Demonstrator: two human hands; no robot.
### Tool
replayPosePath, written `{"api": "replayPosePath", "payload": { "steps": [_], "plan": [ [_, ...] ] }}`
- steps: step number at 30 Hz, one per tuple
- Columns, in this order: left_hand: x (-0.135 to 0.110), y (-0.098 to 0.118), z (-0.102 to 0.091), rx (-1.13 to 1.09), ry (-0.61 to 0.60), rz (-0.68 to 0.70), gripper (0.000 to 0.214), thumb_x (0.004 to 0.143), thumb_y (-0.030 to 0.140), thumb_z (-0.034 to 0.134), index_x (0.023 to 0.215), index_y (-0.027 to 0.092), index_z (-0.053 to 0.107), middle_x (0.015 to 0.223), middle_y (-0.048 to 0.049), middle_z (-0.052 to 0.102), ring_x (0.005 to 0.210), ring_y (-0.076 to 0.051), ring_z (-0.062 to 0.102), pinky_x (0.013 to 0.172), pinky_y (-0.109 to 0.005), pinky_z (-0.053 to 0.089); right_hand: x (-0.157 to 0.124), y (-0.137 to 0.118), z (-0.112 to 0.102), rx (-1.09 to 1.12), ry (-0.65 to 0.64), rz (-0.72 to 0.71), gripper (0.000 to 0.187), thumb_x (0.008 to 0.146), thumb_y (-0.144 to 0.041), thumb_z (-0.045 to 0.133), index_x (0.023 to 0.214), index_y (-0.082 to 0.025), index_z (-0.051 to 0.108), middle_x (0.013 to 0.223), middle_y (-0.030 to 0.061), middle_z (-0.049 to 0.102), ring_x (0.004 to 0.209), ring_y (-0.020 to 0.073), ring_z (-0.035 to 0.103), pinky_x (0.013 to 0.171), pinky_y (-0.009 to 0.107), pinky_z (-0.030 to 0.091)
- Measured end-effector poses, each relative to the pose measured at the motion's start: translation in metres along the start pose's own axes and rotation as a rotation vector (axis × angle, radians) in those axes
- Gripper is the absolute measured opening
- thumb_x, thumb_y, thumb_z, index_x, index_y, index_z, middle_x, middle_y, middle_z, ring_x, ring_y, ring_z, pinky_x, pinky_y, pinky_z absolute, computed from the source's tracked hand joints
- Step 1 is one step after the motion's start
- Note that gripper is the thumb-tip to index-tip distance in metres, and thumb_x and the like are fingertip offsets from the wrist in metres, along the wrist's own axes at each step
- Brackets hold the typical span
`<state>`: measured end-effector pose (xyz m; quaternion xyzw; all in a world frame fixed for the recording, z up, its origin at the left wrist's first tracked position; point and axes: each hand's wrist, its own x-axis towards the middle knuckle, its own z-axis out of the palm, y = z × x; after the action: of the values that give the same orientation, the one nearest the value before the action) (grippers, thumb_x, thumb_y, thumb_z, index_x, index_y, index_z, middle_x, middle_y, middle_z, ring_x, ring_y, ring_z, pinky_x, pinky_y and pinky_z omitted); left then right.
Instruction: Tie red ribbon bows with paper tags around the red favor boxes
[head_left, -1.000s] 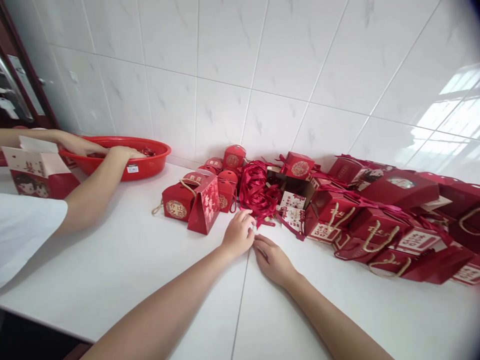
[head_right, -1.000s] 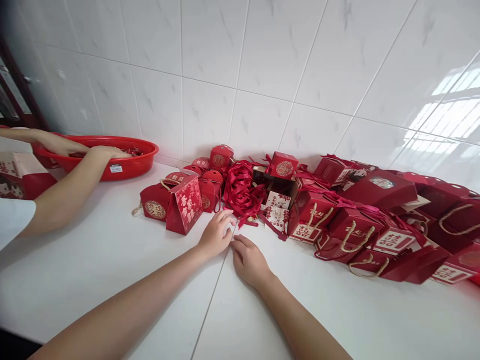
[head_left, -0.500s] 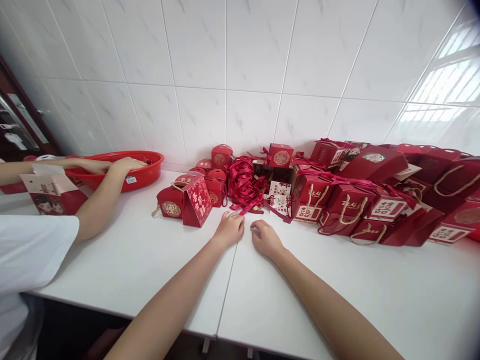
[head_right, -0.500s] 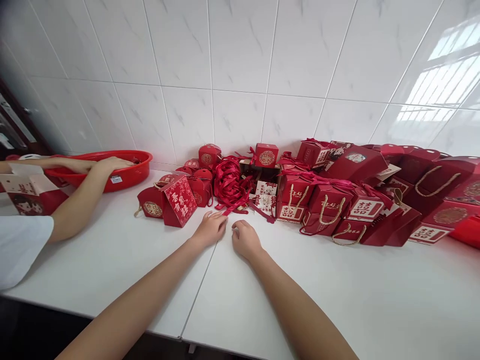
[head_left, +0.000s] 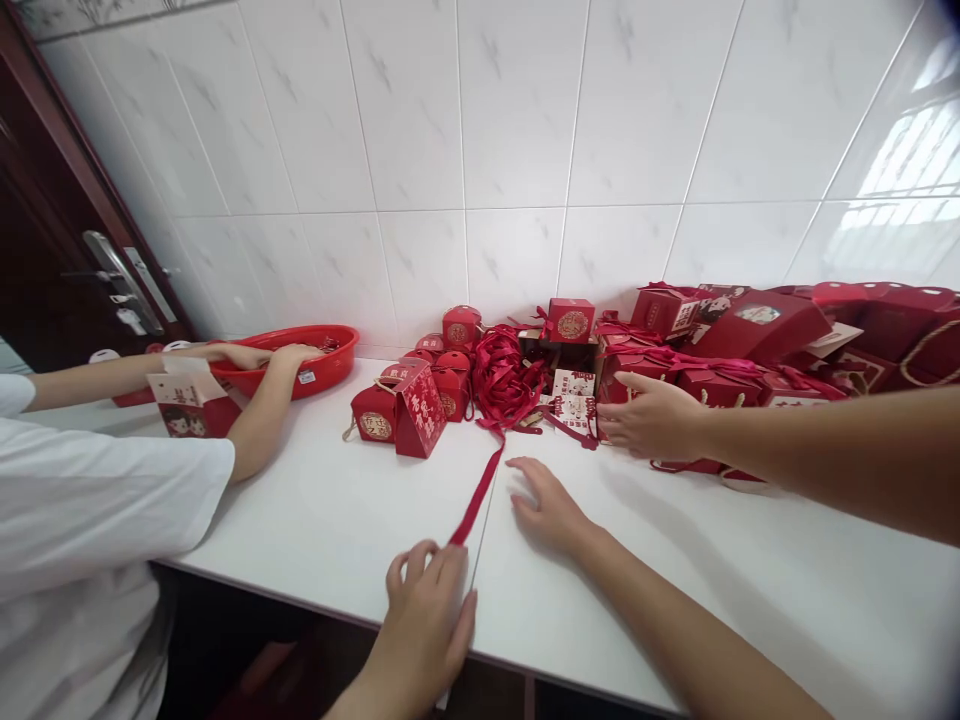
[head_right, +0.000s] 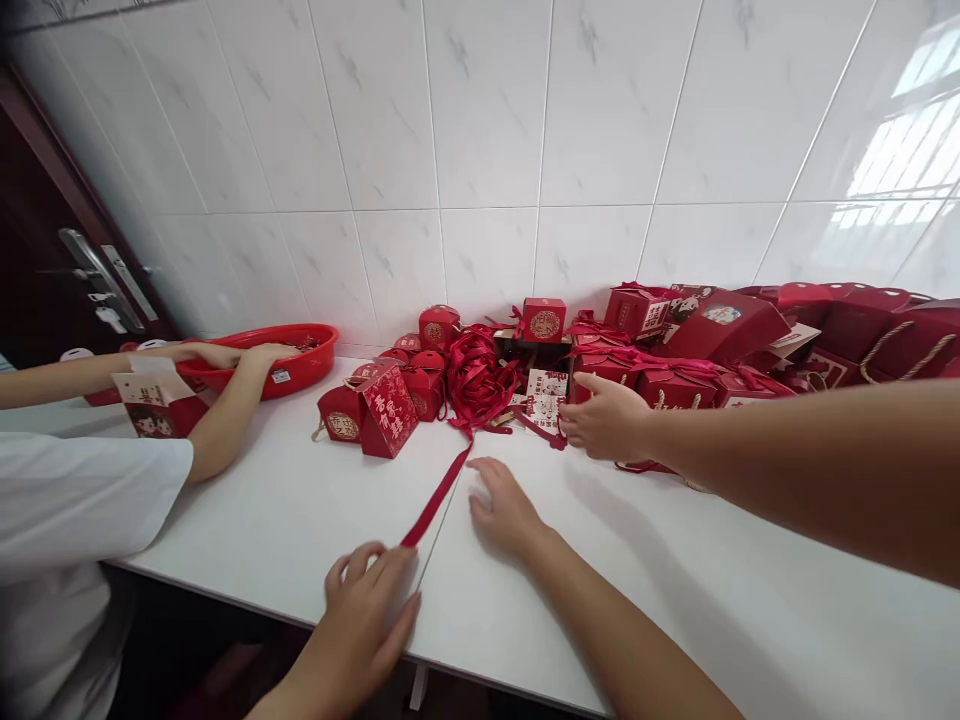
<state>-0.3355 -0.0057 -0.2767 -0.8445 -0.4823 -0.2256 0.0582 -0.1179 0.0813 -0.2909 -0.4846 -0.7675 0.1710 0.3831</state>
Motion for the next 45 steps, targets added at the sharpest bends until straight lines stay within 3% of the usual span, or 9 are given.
{"api": "replayPosePath", "payload": {
  "steps": [4,7,14,18,23,27,31,40,45],
  "plan": [
    [-0.054,-0.002,-0.001,-0.060,0.157,0.039,0.039,0.083,0.021,0.052,0.122,0.026,0.052,0.113,-0.0072,0.067,0.108,-0.029,0.054,0.092,-0.044,0.039,-0.020,-0.034,0.013,0.038,-0.260,-0.377,0.045,0.079,-0.016,0.055,0.123,-0.025,0.059,0.135,0.0074,0.052,0.129,0.0206,0.044,0.110,0.039,0.032],
    [-0.048,-0.015,-0.001,-0.168,0.175,0.045,0.039,0.081,0.027,0.058,0.119,0.031,0.053,0.111,-0.0057,0.067,0.107,-0.029,0.056,0.088,-0.043,0.044,-0.023,-0.045,0.017,0.018,-0.271,-0.416,0.025,0.083,-0.016,0.054,0.102,-0.024,0.068,0.111,0.0058,0.066,0.106,0.0186,0.059,0.099,0.036,0.040],
    [0.101,-0.084,0.003,-0.325,0.524,-0.562,0.057,0.072,0.032,0.066,0.121,0.018,0.042,0.125,-0.0141,0.050,0.121,-0.031,0.045,0.105,-0.050,0.035,-0.014,-0.037,0.011,0.072,-0.191,-0.196,0.011,0.083,-0.018,0.055,0.083,-0.022,0.066,0.082,0.0026,0.066,0.082,0.0177,0.058,0.081,0.032,0.042],
    [0.157,-0.111,0.026,-0.335,0.603,-0.683,0.069,0.070,0.040,0.069,0.125,0.013,0.038,0.130,-0.0213,0.042,0.126,-0.040,0.037,0.102,-0.061,0.033,-0.012,-0.027,0.007,0.176,-0.142,0.023,0.016,0.088,-0.025,0.047,0.078,-0.019,0.059,0.061,-0.0031,0.052,0.056,0.0117,0.045,0.056,0.023,0.035],
    [0.151,-0.121,0.039,-0.387,0.569,-0.505,0.037,0.073,0.029,0.061,0.106,0.017,0.050,0.109,-0.0119,0.056,0.108,-0.028,0.055,0.097,-0.042,0.045,-0.006,-0.009,-0.002,0.178,0.038,0.202,0.028,0.089,-0.041,0.049,0.072,-0.019,0.057,0.048,-0.0068,0.035,0.046,0.0099,0.030,0.049,0.023,0.025],
    [0.138,-0.116,0.028,-0.413,0.586,-0.415,0.029,0.073,0.029,0.057,0.099,0.018,0.051,0.098,-0.0076,0.057,0.092,-0.023,0.058,0.086,-0.037,0.050,0.000,-0.002,-0.005,0.144,0.210,0.238,0.043,0.091,-0.047,0.045,0.061,-0.019,0.058,0.064,0.0020,0.053,0.064,0.0159,0.050,0.063,0.029,0.038],
    [0.141,-0.089,0.019,-0.415,0.589,-0.254,0.025,0.074,0.032,0.056,0.094,0.019,0.053,0.091,-0.0064,0.056,0.088,-0.023,0.057,0.083,-0.035,0.050,0.005,-0.005,-0.007,0.163,0.339,0.219,0.033,0.090,-0.046,0.046,0.086,-0.020,0.066,0.096,0.0084,0.063,0.093,0.0218,0.058,0.084,0.035,0.044],
    [0.166,-0.004,0.031,-0.427,0.159,0.640,0.050,0.082,0.045,0.054,0.122,0.014,0.057,0.110,-0.0150,0.058,0.102,-0.028,0.054,0.091,-0.043,0.048,0.011,-0.024,-0.024,0.835,0.484,0.261,0.057,0.075,-0.048,0.070,0.123,-0.022,0.052,0.128,0.0085,0.058,0.117,0.0232,0.056,0.098,0.037,0.047],
    [0.170,-0.011,0.028,-0.694,0.429,0.174,0.030,0.084,0.028,0.051,0.112,0.020,0.055,0.114,-0.0108,0.054,0.113,-0.025,0.049,0.100,-0.042,0.041,0.009,-0.023,-0.036,1.051,0.447,0.459,0.049,0.076,-0.050,0.066,0.112,-0.020,0.054,0.108,0.0078,0.068,0.087,0.0238,0.067,0.075,0.037,0.055]
  ]
}}
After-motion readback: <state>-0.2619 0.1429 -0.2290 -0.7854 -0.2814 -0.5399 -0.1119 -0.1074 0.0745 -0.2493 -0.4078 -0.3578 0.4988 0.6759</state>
